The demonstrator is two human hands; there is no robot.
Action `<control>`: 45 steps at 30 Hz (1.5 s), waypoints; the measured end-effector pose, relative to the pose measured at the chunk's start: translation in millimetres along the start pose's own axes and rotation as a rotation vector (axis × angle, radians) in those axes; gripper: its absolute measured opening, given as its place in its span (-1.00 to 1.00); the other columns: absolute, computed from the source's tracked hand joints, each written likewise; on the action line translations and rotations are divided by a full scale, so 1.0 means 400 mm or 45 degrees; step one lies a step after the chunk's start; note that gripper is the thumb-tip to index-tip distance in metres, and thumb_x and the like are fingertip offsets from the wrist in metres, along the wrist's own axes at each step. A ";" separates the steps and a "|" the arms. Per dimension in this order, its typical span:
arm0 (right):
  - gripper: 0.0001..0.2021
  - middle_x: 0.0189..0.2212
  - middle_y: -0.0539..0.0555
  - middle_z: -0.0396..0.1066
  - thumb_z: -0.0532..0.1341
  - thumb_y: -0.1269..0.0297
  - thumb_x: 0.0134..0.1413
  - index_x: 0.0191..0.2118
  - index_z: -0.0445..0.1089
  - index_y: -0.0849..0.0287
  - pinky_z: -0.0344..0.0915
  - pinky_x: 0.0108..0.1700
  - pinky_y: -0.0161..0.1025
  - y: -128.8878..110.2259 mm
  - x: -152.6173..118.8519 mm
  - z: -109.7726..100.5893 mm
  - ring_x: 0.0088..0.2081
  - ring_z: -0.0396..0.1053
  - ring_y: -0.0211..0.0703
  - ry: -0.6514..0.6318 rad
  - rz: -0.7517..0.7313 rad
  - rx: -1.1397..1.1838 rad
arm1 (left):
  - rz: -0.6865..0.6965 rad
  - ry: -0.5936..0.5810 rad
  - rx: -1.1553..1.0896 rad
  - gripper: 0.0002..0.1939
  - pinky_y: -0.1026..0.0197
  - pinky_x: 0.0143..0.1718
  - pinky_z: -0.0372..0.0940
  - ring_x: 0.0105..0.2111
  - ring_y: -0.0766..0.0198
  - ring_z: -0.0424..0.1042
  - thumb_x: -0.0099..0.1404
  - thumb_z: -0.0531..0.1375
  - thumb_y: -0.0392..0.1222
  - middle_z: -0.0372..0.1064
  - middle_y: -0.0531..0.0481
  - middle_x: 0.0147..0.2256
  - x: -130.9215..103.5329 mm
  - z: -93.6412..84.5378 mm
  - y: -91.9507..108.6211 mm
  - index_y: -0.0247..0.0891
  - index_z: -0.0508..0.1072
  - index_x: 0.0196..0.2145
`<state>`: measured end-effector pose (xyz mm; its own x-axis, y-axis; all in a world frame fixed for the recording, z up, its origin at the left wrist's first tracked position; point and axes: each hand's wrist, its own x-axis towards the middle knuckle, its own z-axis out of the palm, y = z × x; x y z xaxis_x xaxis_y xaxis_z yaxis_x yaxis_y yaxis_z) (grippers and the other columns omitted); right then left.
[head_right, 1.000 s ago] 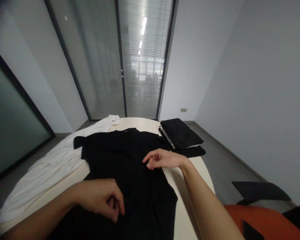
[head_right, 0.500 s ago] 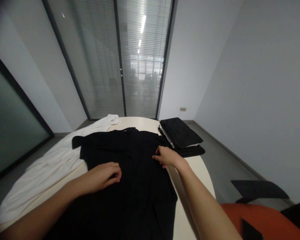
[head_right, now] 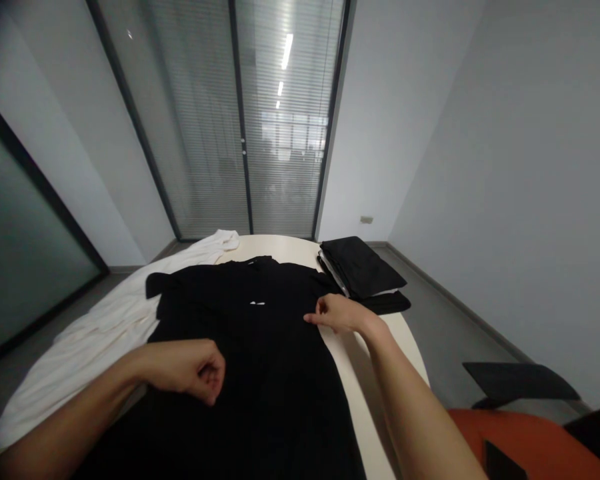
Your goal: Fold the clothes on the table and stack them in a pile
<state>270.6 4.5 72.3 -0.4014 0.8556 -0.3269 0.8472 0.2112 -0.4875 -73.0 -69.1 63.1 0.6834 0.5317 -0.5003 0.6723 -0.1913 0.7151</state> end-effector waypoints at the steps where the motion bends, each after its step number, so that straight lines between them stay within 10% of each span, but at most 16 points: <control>1: -0.62 -0.46 0.08 0.46 0.26 -0.09 0.11 -0.30 0.42 0.20 0.19 -0.44 -0.31 -0.001 0.006 0.001 -0.47 0.38 -0.20 0.134 -0.012 -0.066 | 0.006 -0.030 -0.030 -0.88 0.36 -0.49 0.18 -0.49 0.35 0.37 0.09 0.35 -0.13 0.45 0.09 -0.51 0.003 0.002 -0.003 -0.22 0.59 -0.41; 6: -0.63 -0.26 0.17 0.54 0.10 -0.04 0.30 -0.16 0.45 0.16 0.21 -0.32 -0.29 -0.001 0.027 0.012 -0.26 0.48 -0.07 0.327 0.066 -0.280 | 0.004 -0.013 -0.143 -0.72 0.34 -0.53 0.21 -0.53 0.33 0.40 0.13 0.34 0.00 0.48 0.05 -0.45 0.019 0.006 0.001 -0.23 0.56 -0.27; 12: -0.63 -0.10 0.29 0.52 0.06 0.04 0.34 0.04 0.39 0.17 0.28 -0.18 -0.16 -0.002 0.047 0.039 -0.08 0.49 0.11 0.472 0.260 -0.476 | 0.051 0.875 0.402 -0.70 0.17 -0.19 0.34 -0.25 0.17 0.49 0.37 0.11 0.00 0.53 -0.04 -0.23 0.032 -0.033 -0.008 -0.18 0.54 -0.13; 16: -0.69 -0.16 0.25 0.54 0.15 0.03 0.27 -0.10 0.46 0.15 0.30 -0.20 -0.14 -0.013 0.044 0.038 -0.11 0.50 0.13 0.454 0.266 -0.533 | -0.141 1.193 0.726 -0.52 -0.10 0.25 0.11 0.23 -0.09 0.23 0.38 0.10 0.02 0.26 -0.22 0.25 0.048 -0.058 -0.086 -0.23 0.42 0.16; 22: -0.59 -0.21 0.24 0.53 0.03 -0.01 0.35 -0.24 0.50 0.16 0.28 -0.22 -0.18 -0.020 0.042 0.034 -0.15 0.50 0.08 0.570 0.290 -0.546 | -0.418 1.046 0.720 -0.28 -0.16 0.31 -0.01 0.36 -0.20 -0.02 0.36 0.05 0.21 0.03 -0.27 0.36 0.067 -0.062 -0.177 -0.27 0.23 0.33; 28: -0.72 0.05 0.17 0.44 0.08 0.21 0.34 0.08 0.37 0.10 0.31 -0.13 -0.23 -0.016 0.112 0.055 -0.04 0.47 -0.01 0.784 0.151 -0.511 | -0.466 0.987 0.759 -0.26 -0.20 0.31 -0.04 0.38 -0.22 -0.09 0.36 0.01 0.21 -0.08 -0.27 0.40 0.069 -0.059 -0.159 -0.24 0.16 0.37; 45: -0.68 -0.02 0.40 0.48 0.18 0.23 0.24 -0.01 0.47 0.33 0.39 -0.04 -0.08 -0.048 0.362 -0.033 0.00 0.48 0.17 0.621 0.474 -0.483 | -0.395 1.083 0.822 -0.30 -0.20 0.33 -0.09 0.39 -0.22 -0.17 0.36 0.07 0.07 -0.13 -0.20 0.41 0.091 -0.064 -0.177 -0.17 0.12 0.39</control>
<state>200.9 130.5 45.1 0.0635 0.9977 0.0253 0.9956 -0.0616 -0.0701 -103.0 -15.2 7.0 0.2084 0.9761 0.0616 0.9712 -0.2139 0.1045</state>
